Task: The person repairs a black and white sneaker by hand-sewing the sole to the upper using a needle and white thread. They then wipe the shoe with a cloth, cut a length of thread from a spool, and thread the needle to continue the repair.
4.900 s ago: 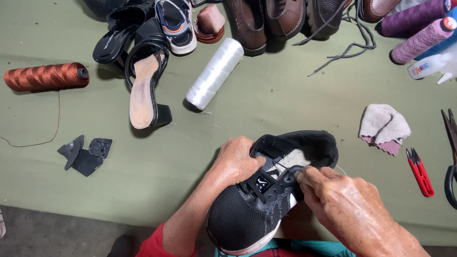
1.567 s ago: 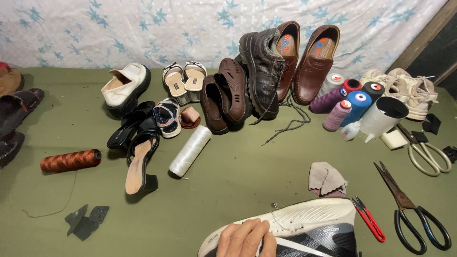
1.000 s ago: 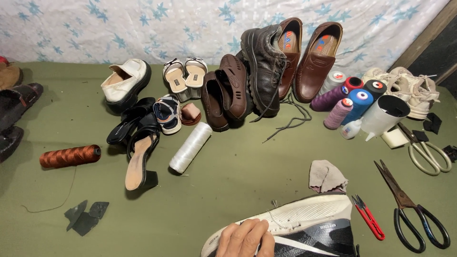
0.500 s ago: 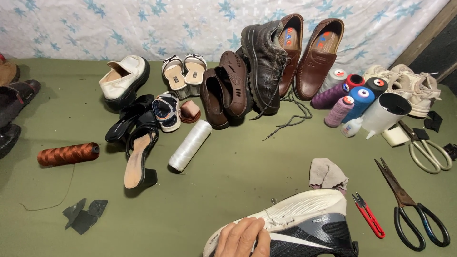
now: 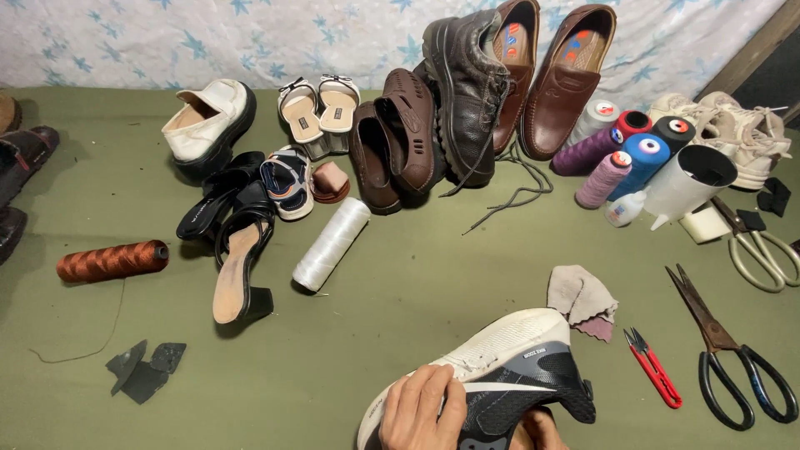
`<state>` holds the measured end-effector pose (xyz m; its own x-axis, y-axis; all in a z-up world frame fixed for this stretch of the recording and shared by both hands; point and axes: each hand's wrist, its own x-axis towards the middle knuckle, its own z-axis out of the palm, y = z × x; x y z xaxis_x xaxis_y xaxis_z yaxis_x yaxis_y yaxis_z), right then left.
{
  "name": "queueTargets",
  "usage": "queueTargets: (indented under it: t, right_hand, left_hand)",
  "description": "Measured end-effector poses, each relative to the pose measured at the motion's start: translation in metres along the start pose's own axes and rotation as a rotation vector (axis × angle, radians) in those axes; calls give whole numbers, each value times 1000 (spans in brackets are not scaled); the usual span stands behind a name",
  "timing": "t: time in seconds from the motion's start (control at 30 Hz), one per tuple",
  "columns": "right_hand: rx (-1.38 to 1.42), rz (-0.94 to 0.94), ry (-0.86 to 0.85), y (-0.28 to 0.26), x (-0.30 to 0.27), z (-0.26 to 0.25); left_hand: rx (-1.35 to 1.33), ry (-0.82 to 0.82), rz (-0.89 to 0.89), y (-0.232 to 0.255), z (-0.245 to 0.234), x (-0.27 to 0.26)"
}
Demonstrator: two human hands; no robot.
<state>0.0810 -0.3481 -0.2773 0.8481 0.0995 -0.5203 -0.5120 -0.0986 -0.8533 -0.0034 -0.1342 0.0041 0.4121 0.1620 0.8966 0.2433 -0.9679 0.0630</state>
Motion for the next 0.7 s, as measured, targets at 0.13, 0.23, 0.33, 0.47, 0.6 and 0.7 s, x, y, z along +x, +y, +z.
queueTargets:
  t: [0.13,0.23,0.33,0.47,0.6,0.7]
  right_hand:
    - [-650,-573,47,-48,-42,9]
    - [-564,-707,327,-105,-93,49]
    - [-478,-398,270,-108,-98,50]
    - [-485,-592,388,-93,-91,57]
    - [-577,-304,309,-100,-87,46]
    - [-594,-373,268,-99,-91,45]
  left_hand:
    - [-53,7,-29,8,4,5]
    - [-75,-26,-10,12,11,2]
    - [-78,-34,25,15,17,-3]
    - [-138,-167,45,18,17,-3]
    - [-247,-320,92,13,13,13]
    - [-398,-527,42,0,19,6]
